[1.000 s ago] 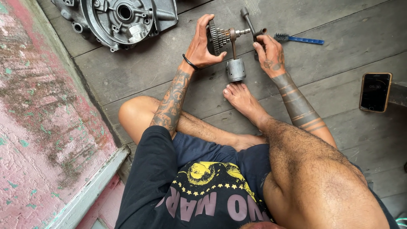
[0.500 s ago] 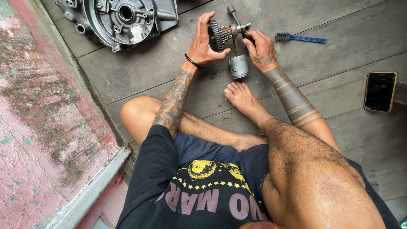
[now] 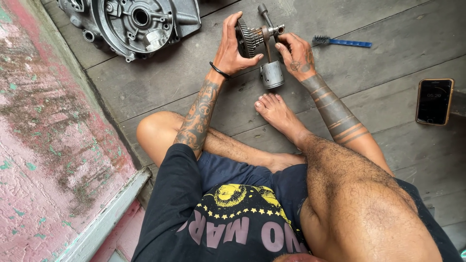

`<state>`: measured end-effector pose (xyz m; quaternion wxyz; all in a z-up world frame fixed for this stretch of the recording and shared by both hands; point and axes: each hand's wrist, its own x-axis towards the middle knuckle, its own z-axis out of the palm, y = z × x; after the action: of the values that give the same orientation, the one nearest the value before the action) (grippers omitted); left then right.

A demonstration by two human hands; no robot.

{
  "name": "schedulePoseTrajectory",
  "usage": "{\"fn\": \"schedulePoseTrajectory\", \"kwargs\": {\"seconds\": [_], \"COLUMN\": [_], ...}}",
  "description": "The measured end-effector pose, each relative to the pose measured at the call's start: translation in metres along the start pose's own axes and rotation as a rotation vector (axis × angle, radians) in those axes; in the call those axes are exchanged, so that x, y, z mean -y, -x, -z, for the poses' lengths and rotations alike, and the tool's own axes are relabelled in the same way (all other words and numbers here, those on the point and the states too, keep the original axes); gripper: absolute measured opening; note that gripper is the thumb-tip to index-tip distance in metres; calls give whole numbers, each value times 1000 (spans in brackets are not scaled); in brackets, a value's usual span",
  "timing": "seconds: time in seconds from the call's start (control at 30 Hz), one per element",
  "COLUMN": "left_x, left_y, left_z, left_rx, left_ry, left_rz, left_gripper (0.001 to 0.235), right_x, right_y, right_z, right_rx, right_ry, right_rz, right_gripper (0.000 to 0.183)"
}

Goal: Cleaning a motorcycle piston and connecting rod assembly using a small brush and solvent.

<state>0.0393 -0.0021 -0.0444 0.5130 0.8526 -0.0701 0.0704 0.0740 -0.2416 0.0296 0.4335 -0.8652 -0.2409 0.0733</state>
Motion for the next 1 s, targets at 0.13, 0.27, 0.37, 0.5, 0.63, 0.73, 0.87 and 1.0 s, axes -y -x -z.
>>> {"fn": "schedulePoseTrajectory", "kwargs": {"seconds": [0.13,0.27,0.37,0.5,0.63,0.73,0.87,1.0], "left_x": [1,5,4,4,3,2,1,5], "left_y": [0,1,-1,1,0,-3,-4,-9], "left_z": [0,-1,-1,-2,-1,0,0,-5], "left_rx": [-9,-22,-24,-23,-23,-38,-54,-81], "left_ry": [9,23,30,15,6,27,53,28], "left_rz": [-3,0,0,-8,0,-5,35,33], "left_gripper": [120,119,118,120,119,116,114,114], "right_x": [1,5,11,9,11,7,2,3], "right_y": [1,4,5,5,4,2,-2,-11], "right_z": [1,0,-3,-6,-8,-8,-6,-1], "right_rx": [18,36,41,25,17,2,12,21], "right_ry": [-1,28,42,42,42,46,20,28], "right_rz": [-19,13,37,56,53,46,4,52], "right_gripper": [15,14,13,18,16,15,13,10]}}
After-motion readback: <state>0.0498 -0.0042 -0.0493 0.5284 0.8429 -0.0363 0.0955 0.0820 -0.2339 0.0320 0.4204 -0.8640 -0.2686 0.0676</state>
